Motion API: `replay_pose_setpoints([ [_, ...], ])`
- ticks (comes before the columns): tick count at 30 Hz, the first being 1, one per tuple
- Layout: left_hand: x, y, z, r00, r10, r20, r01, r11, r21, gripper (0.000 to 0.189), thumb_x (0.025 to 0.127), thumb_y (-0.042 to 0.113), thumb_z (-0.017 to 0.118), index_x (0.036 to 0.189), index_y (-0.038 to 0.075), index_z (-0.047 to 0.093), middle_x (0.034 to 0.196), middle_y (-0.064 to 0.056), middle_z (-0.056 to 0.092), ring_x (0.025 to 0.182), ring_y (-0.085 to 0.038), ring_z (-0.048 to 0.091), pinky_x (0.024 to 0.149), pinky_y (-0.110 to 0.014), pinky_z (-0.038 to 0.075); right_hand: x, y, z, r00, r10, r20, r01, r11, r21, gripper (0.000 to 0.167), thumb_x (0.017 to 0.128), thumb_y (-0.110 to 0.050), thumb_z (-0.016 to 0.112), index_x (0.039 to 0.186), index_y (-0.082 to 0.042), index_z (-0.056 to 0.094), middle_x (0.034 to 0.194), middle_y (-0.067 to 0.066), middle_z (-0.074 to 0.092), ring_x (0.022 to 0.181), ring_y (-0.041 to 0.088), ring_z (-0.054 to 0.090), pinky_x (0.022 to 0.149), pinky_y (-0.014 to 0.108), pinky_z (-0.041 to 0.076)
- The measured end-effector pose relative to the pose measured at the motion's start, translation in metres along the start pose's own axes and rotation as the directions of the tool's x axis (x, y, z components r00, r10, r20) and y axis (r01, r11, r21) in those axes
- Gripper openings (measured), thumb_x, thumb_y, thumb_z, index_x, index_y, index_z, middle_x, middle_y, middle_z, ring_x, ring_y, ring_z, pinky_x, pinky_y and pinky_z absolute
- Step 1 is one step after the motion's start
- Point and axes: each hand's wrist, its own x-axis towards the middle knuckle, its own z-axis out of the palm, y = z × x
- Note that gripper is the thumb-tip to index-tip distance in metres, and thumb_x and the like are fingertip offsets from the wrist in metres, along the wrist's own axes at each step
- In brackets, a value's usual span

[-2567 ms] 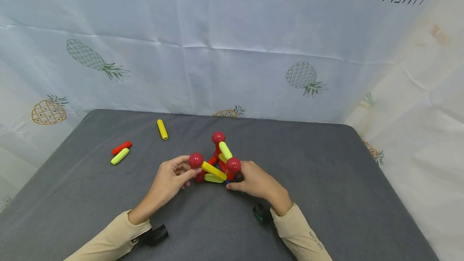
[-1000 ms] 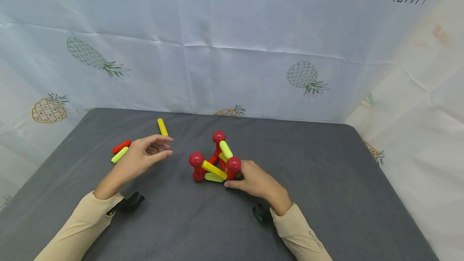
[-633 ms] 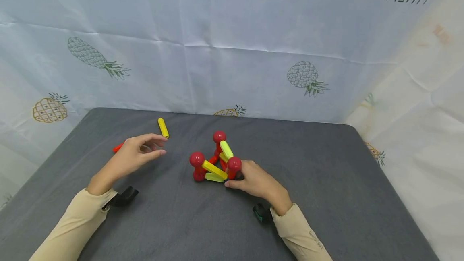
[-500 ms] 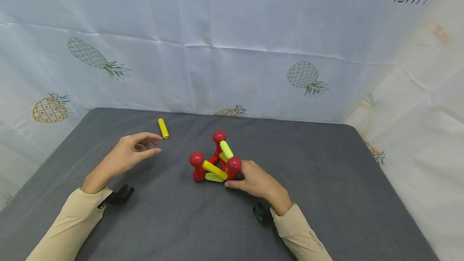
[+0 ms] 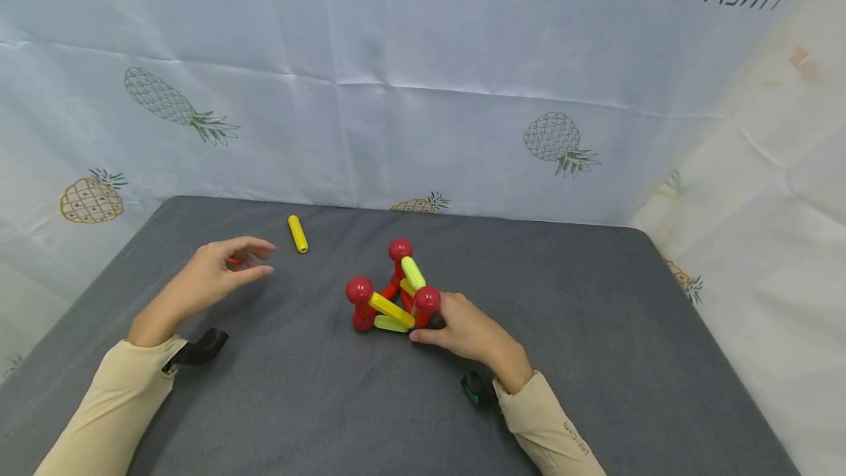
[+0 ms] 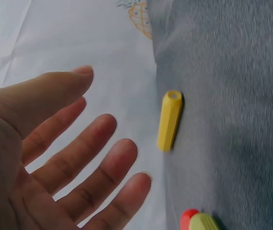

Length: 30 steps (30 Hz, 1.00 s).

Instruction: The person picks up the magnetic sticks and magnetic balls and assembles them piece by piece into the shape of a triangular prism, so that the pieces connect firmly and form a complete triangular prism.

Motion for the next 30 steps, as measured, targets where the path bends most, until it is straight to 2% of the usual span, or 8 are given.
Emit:
replay_pose_setpoints([
  [11, -0.001, -0.02, -0.007, 0.999, -0.04, 0.013, 0.039, 0.998, 0.049, 0.036, 0.095, 0.017, 0.066, 0.129, 0.007, 0.062, 0.119, -0.019, 0.067, 0.105, -0.033, 0.063, 0.084, -0.051, 0.052, 0.0, 0.0, 0.0, 1.0, -0.004, -0.011, 0.004, 1.0, -0.001, 0.025, 0.086, -0.027, 0.078, 0.104, -0.011, 0.069, 0.098, -0.001, 0.07, 0.086, 0.01, 0.061, 0.077, 0.027, 0.054],
  [20, -0.002, -0.03, -0.015, 0.991, -0.078, 0.113, 0.066, 0.992, 0.112, 0.039, 0.093, 0.018, 0.069, 0.128, 0.002, 0.061, 0.121, -0.022, 0.064, 0.098, -0.03, 0.06, 0.079, -0.045, 0.05, 0.0, 0.0, 0.0, 1.0, 0.02, -0.002, -0.02, 1.0, 0.012, 0.024, 0.086, -0.027, 0.078, 0.104, -0.012, 0.069, 0.098, -0.003, 0.07, 0.086, 0.008, 0.061, 0.077, 0.027, 0.054],
  [26, -0.003, -0.036, -0.018, 0.99, -0.09, 0.113, 0.076, 0.989, 0.126, 0.039, 0.092, 0.017, 0.07, 0.125, -0.001, 0.062, 0.12, -0.024, 0.064, 0.097, -0.032, 0.061, 0.077, -0.046, 0.052, 0.0, 0.001, 0.0, 1.0, 0.018, 0.001, -0.018, 1.0, 0.008, 0.025, 0.086, -0.027, 0.078, 0.104, -0.012, 0.069, 0.099, -0.002, 0.07, 0.087, 0.008, 0.061, 0.078, 0.028, 0.054],
  [30, -0.004, -0.038, -0.019, 0.988, -0.099, 0.115, 0.081, 0.985, 0.155, 0.039, 0.089, 0.014, 0.073, 0.121, -0.005, 0.062, 0.112, -0.025, 0.065, 0.092, -0.033, 0.061, 0.076, -0.048, 0.051, 0.0, 0.001, 0.0, 1.0, 0.03, 0.006, -0.03, 0.999, 0.011, 0.026, 0.086, -0.028, 0.078, 0.104, -0.012, 0.069, 0.099, -0.002, 0.07, 0.088, 0.009, 0.061, 0.079, 0.028, 0.054],
])
